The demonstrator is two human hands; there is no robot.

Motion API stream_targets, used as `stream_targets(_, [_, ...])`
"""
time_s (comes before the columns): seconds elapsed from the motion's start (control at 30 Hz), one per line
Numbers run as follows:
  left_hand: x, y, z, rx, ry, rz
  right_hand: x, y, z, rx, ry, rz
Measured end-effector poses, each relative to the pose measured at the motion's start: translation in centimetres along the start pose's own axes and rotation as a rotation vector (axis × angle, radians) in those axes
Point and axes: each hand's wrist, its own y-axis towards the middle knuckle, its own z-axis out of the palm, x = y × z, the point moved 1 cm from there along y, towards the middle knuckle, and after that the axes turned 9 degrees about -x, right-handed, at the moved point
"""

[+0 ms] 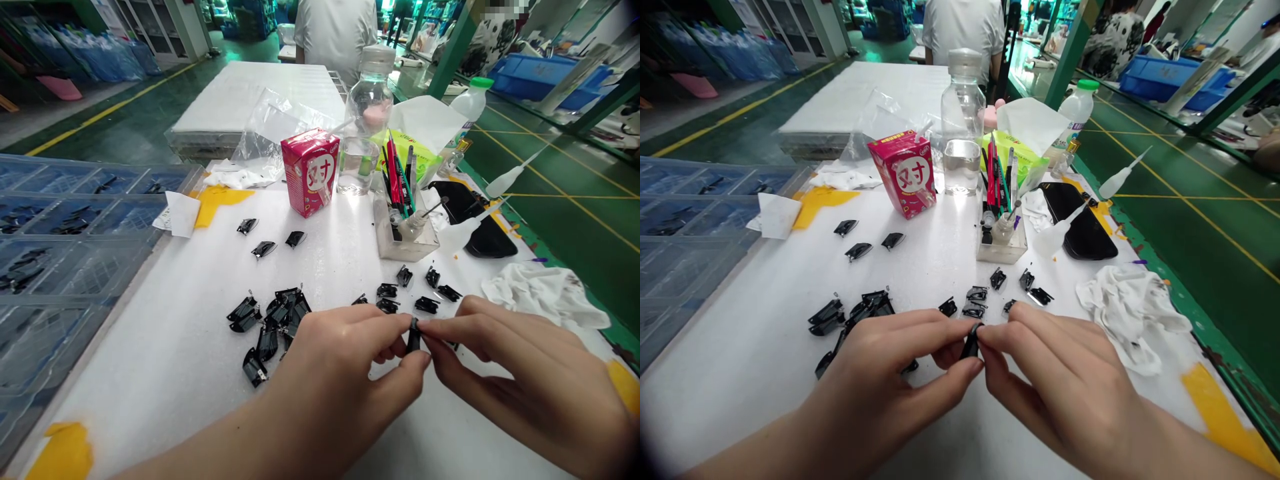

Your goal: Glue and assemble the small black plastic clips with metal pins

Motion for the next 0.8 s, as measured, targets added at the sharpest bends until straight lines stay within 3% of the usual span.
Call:
stream_targets(0.17, [-0.15, -0.22, 0.03, -0.018, 0.035, 0.012, 0.06, 0.15, -0.12, 0.023, 0.042, 0.05])
stream_targets(0.33, [-0.13, -0.15, -0.02, -0.026, 0.002, -0.033, 0.0, 0.14, -0.04, -0.002, -0.043, -0.025])
stream_targets(0.63, [-0.52, 0.17, 0.07, 0.049, -0.193, -0.212, 0.12, 0.45, -0.25, -0.037, -0.034, -0.059])
stream_targets(0.8, [-0.24, 0.46, -0.02, 0.11, -0.403, -0.438, 0.17, 0.84, -0.36, -0.018, 0.03, 0.02])
